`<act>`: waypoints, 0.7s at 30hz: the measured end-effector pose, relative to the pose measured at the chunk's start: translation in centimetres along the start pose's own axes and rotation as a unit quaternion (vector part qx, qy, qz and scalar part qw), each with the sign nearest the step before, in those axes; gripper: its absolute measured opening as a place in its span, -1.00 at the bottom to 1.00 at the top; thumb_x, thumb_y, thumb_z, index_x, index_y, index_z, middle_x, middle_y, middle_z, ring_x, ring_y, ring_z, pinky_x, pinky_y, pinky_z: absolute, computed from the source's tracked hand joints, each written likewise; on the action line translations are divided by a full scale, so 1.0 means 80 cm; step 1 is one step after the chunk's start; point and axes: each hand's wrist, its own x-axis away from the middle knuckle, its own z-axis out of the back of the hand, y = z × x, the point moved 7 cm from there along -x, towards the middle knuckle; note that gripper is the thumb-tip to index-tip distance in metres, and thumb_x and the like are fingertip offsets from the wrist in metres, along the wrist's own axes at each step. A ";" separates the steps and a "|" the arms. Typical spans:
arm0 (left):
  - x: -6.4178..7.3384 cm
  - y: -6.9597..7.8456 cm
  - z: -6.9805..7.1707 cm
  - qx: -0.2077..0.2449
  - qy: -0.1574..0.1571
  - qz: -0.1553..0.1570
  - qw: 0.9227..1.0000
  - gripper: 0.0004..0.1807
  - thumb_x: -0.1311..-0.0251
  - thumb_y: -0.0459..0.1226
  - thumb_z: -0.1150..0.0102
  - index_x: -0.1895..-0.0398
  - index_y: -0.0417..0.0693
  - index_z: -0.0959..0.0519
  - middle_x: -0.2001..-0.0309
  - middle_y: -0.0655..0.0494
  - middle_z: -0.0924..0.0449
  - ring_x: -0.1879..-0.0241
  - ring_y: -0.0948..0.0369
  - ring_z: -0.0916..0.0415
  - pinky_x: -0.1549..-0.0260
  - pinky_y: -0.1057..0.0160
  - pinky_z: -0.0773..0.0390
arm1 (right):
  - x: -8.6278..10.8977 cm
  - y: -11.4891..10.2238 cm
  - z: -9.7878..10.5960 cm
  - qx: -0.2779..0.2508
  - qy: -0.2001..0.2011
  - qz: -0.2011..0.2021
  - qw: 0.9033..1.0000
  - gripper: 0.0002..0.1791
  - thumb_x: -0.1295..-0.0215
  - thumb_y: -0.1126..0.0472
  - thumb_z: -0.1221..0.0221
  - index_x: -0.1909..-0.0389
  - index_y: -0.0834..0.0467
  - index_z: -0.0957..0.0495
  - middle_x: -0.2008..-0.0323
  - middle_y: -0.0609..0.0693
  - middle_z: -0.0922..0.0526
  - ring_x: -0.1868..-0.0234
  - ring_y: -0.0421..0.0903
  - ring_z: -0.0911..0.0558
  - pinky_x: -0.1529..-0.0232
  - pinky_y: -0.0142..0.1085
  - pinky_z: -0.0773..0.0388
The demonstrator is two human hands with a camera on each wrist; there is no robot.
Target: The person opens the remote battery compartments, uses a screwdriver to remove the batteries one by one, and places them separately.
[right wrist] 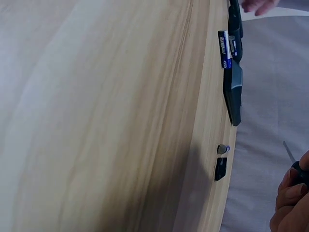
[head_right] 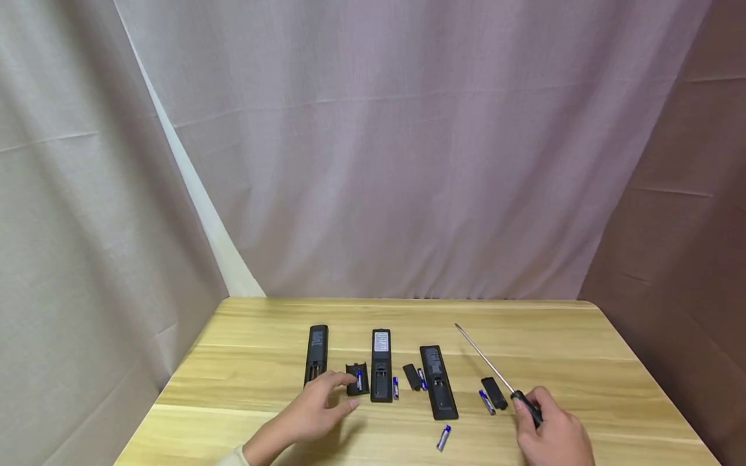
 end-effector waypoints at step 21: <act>0.013 -0.010 0.012 0.082 0.041 0.008 0.996 -0.43 -0.54 0.06 -0.17 -0.43 -0.06 -0.52 -0.35 -0.06 -0.61 -0.37 -0.10 -0.54 -0.33 -0.26 -0.62 | -0.037 0.031 -0.037 0.034 -0.145 -0.025 0.989 -0.60 -0.70 0.04 0.13 0.05 0.37 -0.38 0.45 0.06 -0.61 0.41 0.04 -0.55 0.43 -0.16 -0.42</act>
